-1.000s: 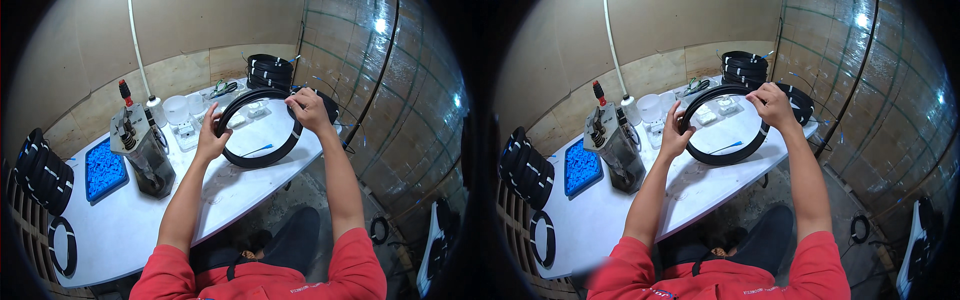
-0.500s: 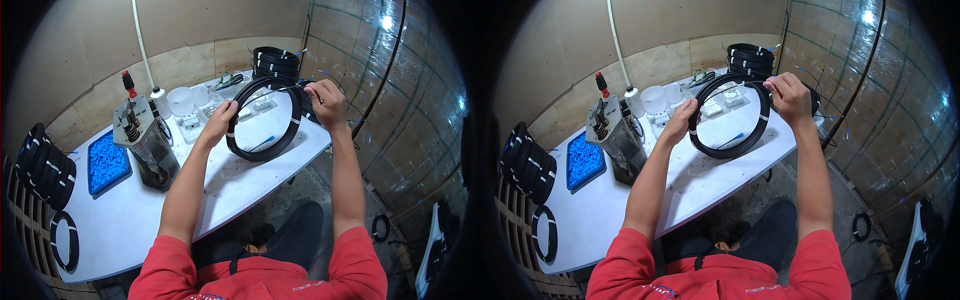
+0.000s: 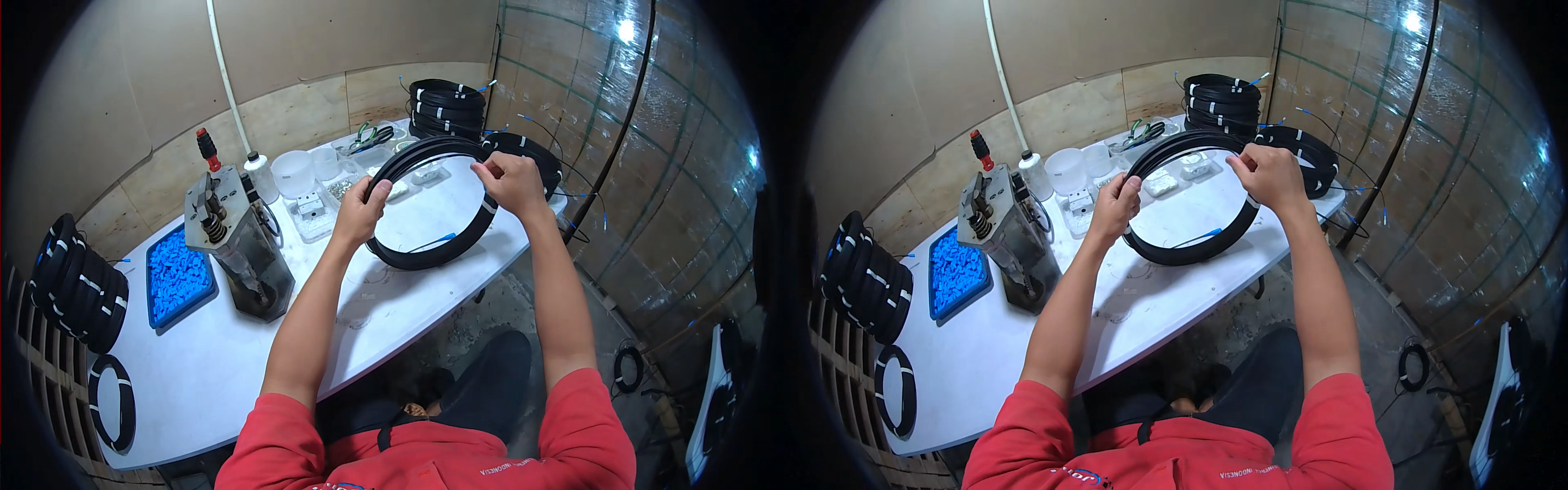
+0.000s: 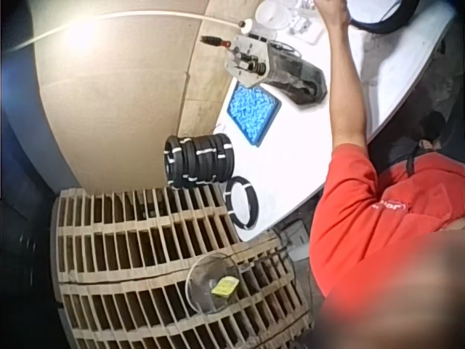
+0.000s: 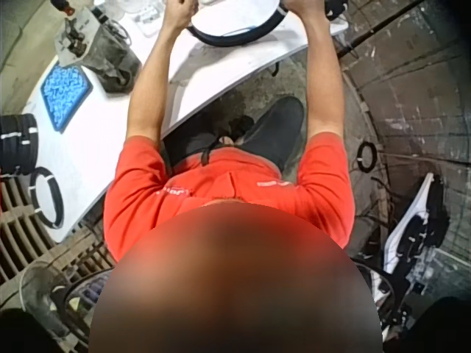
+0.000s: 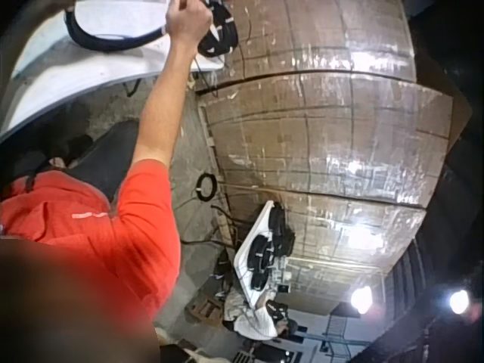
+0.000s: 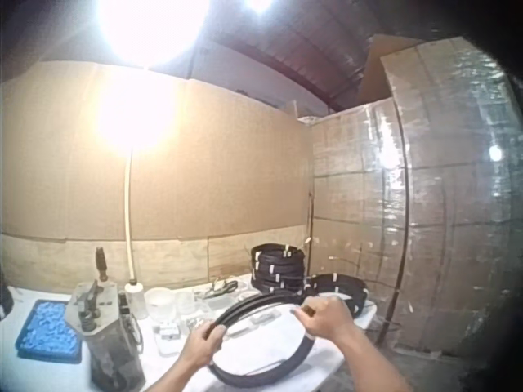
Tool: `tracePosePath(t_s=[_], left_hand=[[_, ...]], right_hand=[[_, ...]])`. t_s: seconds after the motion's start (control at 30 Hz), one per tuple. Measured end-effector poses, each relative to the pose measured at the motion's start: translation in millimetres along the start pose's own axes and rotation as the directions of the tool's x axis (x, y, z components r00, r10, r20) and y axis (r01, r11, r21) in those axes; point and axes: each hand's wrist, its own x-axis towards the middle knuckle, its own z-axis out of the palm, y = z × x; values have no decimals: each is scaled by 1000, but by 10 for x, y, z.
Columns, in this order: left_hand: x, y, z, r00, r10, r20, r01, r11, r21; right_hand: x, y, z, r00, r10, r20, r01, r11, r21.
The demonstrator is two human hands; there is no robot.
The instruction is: Bundling a large coil of black cable using white adhesive tape.
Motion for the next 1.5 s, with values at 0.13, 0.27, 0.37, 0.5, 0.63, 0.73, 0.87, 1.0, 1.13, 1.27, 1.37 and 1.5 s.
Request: tracePosePath(t_s=[0.13, 0.27, 0.37, 0.5, 0.63, 0.73, 0.87, 1.0, 1.13, 1.27, 1.37, 1.5], left_hand=[[-25, 12, 35, 999, 34, -37, -30, 994, 102], [-11, 41, 72, 998, 57, -5, -56, 990, 132], [-6, 53, 98, 996, 72, 59, -79, 991, 110], [-37, 25, -57, 981, 173, 84, -186, 965, 184], [-5, 507, 90, 947, 293, 131, -320, 855, 408], [20, 1001, 316, 967, 163, 197, -252, 744, 619], [99, 956, 315, 981, 122, 151, -194, 674, 713], [228, 858, 285, 978, 141, 152, -207, 656, 725], [340, 829, 173, 972, 151, 178, -233, 674, 702], [372, 760, 122, 960, 169, 225, -277, 703, 655], [328, 765, 114, 977, 86, 197, -189, 785, 590], [318, 864, 83, 951, 9, 309, -171, 848, 502]], right_hand=[[96, 18, -126, 998, -64, -18, 65, 993, 96], [288, -114, -251, 974, -216, -72, 228, 921, 317], [404, -24, -141, 942, -155, 299, -4, 882, 470], [430, -192, -44, 903, -134, 408, -44, 916, 399], [413, -317, -135, 884, -91, 459, -42, 962, 271], [398, -372, -113, 888, -123, 444, 5, 966, 257], [364, -403, -128, 891, -132, 435, -26, 941, 338], [320, -298, -162, 903, -44, 426, -108, 940, 325], [232, -140, 104, 974, -24, 226, -76, 903, 424], [240, -50, 187, 981, 45, 189, -119, 907, 404], [225, -40, 210, 977, 107, 187, -172, 910, 377], [211, -10, 190, 985, 78, 153, -131, 916, 379]])
